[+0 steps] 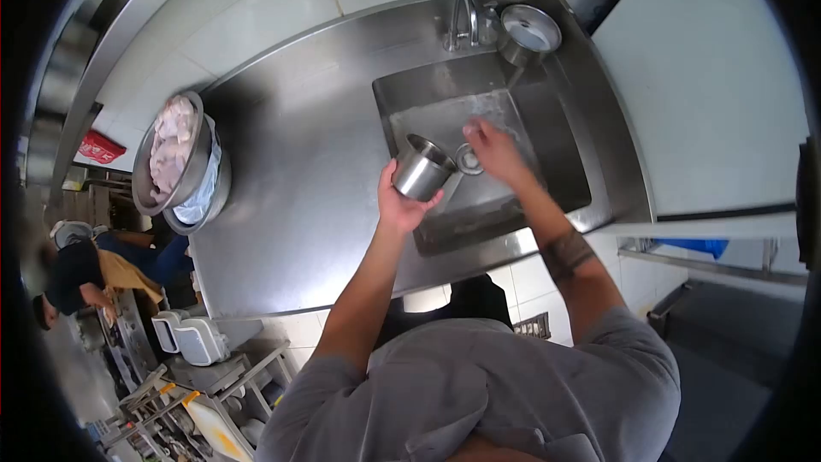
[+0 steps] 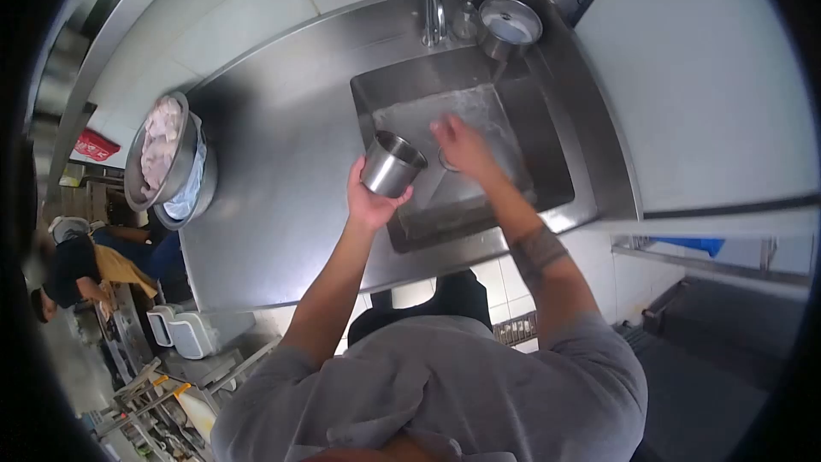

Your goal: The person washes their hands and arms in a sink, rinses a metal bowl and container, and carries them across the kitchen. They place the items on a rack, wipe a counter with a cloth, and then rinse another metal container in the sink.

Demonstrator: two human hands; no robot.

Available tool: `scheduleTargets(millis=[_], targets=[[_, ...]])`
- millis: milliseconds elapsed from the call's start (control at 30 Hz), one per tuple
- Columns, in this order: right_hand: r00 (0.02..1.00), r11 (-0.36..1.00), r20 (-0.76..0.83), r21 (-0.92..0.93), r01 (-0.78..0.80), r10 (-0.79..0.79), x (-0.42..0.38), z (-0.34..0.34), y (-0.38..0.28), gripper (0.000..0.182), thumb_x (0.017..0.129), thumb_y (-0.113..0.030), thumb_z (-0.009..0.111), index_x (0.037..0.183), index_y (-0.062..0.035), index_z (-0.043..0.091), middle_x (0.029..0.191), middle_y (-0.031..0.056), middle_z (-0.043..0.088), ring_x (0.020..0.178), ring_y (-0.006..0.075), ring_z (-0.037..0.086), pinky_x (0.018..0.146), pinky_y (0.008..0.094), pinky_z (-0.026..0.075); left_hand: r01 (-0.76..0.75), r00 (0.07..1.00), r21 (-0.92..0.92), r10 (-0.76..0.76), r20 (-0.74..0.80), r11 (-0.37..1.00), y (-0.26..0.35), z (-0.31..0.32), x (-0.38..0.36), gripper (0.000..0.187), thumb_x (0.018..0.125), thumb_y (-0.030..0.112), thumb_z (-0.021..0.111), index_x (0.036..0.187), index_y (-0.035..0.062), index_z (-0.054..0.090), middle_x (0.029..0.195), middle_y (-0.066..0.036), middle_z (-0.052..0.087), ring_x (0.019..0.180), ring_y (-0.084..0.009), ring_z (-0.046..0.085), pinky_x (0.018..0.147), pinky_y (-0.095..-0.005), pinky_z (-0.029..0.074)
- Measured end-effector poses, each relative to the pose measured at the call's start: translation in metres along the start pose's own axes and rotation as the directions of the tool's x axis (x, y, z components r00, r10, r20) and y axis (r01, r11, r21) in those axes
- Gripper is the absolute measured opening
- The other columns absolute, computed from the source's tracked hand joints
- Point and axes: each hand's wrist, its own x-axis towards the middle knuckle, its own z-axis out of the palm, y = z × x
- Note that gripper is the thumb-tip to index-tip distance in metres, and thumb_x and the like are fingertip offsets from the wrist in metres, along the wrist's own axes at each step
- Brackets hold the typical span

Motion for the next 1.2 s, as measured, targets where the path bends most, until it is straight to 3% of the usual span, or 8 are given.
scheduleTargets(millis=[233,533,633,700,767,1000,1133,1200], targets=[[0.964,0.716,0.114,-0.649,0.255,-0.241,0.225,-0.028,0.094,0.076,0.103,-0.042,0.058,0.16,0.0016,0.032,0.169,0.025,0.024,0.158,0.0382,0.017,0.128,0.0435,0.02,-0.137,0.991,-0.019,0.137,-0.009,0.99,-0.024,0.042,0.08,0.062,0.102,0.058,0.046,0.148,0.0169,0.048,0.154,-0.013,0.049,0.141,-0.0376,0.048,0.113,-0.0709,0.036],[0.651,0.672,0.299,-0.045,0.74,-0.697,0.146,-0.035,0.051,0.038,0.1,-0.028,0.064,0.127,-0.0026,0.067,0.126,0.0259,0.067,0.124,0.036,0.063,0.105,0.0567,0.047,-0.158,0.968,0.105,0.175,-0.18,0.982,-0.007,0.051,0.2,0.059,0.105,0.059,0.042,0.145,0.0156,0.053,0.144,-0.01,0.059,0.132,-0.0349,0.056,0.102,-0.0621,0.046],[0.7,0.92,0.712,-0.235,0.314,-0.057,0.148,-0.021,0.055,0.032,0.097,-0.023,0.064,0.121,-0.002,0.066,0.121,0.0277,0.066,0.113,0.0344,0.067,0.087,0.0581,0.053,-0.156,0.98,0.218,0.178,-0.085,0.963,-0.021,0.057,0.236,0.056,0.103,0.053,0.055,0.143,0.0136,0.054,0.137,-0.008,0.063,0.127,-0.0301,0.059,0.1,-0.0597,0.047],[0.883,0.59,0.389,0.66,-0.465,0.261,0.164,-0.022,0.032,0.032,0.096,-0.022,0.065,0.115,0.003,0.064,0.114,0.0268,0.068,0.106,0.0332,0.069,0.086,0.0548,0.054,-0.23,0.921,0.419,0.336,-0.2,0.879,-0.042,0.091,0.234,0.051,0.104,0.046,0.059,0.142,0.0124,0.054,0.132,-0.009,0.065,0.118,-0.0264,0.063,0.101,-0.0573,0.048],[0.871,0.232,0.381,0.858,-0.457,0.31,0.186,0.005,0.066,0.038,0.096,-0.028,0.066,0.115,0.0055,0.063,0.107,0.026,0.071,0.101,0.0319,0.07,0.085,0.0508,0.055,-0.226,0.902,0.48,0.368,-0.225,0.848,-0.048,0.044,0.273,0.049,0.104,0.043,0.06,0.143,0.014,0.054,0.131,-0.008,0.064,0.11,-0.0239,0.066,0.097,-0.0536,0.052],[0.761,0.992,0.636,0.073,0.102,-0.126,0.188,-0.042,0.06,0.04,0.093,-0.03,0.073,0.114,0.0039,0.068,0.108,0.028,0.072,0.104,0.0402,0.071,0.09,0.0453,0.055,0.066,0.973,0.635,0.091,-0.212,0.769,-0.012,0.082,0.247,0.067,0.101,0.066,0.052,0.145,0.0158,0.052,0.133,-0.011,0.062,0.115,-0.0286,0.065,0.084,-0.056,0.059],[0.806,0.141,0.508,0.813,-0.565,0.304,0.192,-0.008,0.06,0.031,0.093,-0.018,0.07,0.117,0.0006,0.067,0.108,0.0182,0.072,0.096,0.0305,0.071,0.087,0.0438,0.055,-0.112,0.979,0.395,0.17,-0.113,0.912,-0.02,0.066,0.269,0.081,0.1,0.07,0.05,0.151,0.0093,0.038,0.124,-0.021,0.065,0.1,-0.0299,0.072,0.087,-0.0498,0.059],[0.802,0.82,0.186,0.045,0.57,-0.568,0.178,0.029,0.109,0.031,0.098,-0.02,0.067,0.123,-0.0032,0.064,0.115,0.0148,0.069,0.094,0.0246,0.069,0.088,0.0421,0.055,0.019,0.98,0.47,0.076,-0.183,0.883,0.017,0.047,0.281,0.084,0.099,0.071,0.051,0.152,0.0075,0.036,0.124,-0.023,0.064,0.099,-0.032,0.072,0.089,-0.0497,0.059]])
